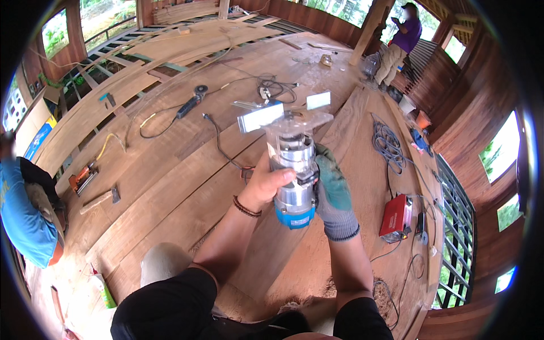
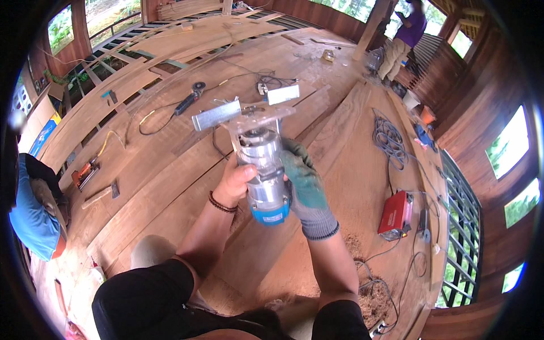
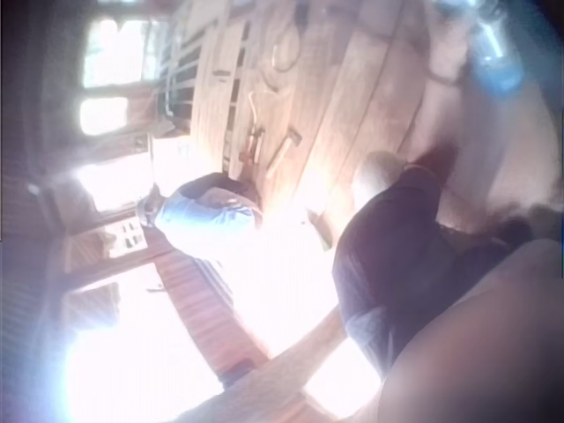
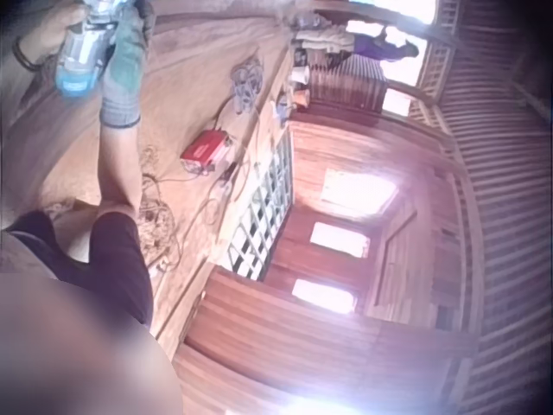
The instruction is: The person uses a handheld router to shape the edge of a wooden plank. They adjust the router and guide it along the wood, creating a groove while kneeling on the floor.
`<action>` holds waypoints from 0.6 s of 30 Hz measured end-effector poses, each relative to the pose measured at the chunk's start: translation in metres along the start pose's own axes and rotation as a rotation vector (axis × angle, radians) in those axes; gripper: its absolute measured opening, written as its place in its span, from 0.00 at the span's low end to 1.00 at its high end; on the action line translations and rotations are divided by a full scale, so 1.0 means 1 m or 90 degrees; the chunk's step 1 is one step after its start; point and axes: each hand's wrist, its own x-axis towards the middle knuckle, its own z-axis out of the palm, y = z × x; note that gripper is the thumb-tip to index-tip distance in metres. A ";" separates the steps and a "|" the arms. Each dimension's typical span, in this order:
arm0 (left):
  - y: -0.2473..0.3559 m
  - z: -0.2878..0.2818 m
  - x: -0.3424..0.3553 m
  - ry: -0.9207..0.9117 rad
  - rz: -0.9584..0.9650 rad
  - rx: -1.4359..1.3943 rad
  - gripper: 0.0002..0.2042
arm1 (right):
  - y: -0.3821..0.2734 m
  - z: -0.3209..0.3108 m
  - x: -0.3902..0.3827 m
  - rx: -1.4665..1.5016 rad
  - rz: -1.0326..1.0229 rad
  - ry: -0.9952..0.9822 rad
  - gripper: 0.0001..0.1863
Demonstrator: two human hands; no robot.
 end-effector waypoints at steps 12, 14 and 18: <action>-0.028 0.009 0.029 0.322 0.282 -0.012 0.20 | -0.042 -0.040 -0.029 -0.275 0.151 -0.159 0.19; -0.026 0.012 0.031 0.322 0.302 -0.050 0.19 | -0.019 -0.044 -0.028 -0.338 0.278 -0.181 0.22; -0.030 0.026 0.029 0.297 0.261 -0.157 0.18 | 0.064 -0.046 -0.025 -0.137 0.168 0.023 0.34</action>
